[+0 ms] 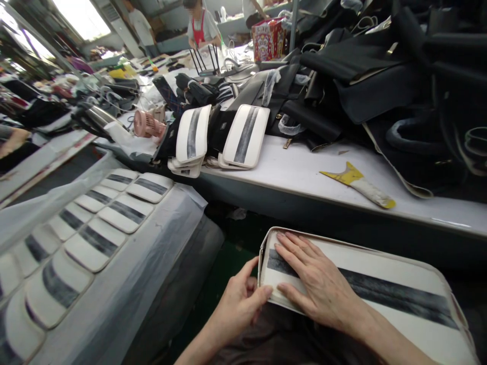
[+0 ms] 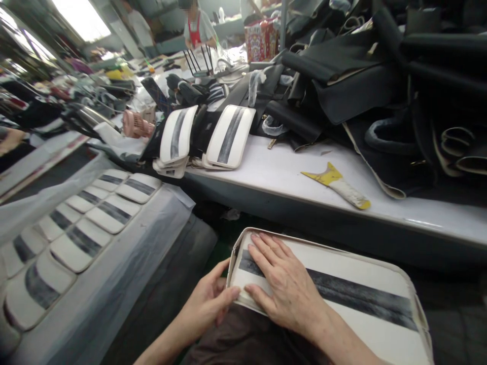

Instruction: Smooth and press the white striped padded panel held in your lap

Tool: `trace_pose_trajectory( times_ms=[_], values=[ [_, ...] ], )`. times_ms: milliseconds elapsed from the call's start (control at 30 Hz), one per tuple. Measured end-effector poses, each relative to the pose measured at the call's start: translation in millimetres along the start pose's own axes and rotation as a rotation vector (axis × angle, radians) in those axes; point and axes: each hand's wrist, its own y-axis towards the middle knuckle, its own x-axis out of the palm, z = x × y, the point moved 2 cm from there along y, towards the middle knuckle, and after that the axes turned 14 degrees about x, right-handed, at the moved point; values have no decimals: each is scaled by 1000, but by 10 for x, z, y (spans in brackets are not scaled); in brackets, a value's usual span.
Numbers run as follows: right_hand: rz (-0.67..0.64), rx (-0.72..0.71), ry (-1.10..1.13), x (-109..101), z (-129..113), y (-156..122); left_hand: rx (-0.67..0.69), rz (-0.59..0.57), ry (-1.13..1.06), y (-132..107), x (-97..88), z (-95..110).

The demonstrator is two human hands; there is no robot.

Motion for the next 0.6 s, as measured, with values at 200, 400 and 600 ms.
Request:
trace_pose_trajectory(
  times_ms=[200,400,600],
  values=[
    [12,-13,-27,10,-15,-8,-16,67,-274,-16,64,-62],
    [19,-18,-63,24,3,18,0,122,-319,-47,60,-57],
    [28,8,-78,18,0,69,-27,125,-293,-63,52,-31]
  ],
)
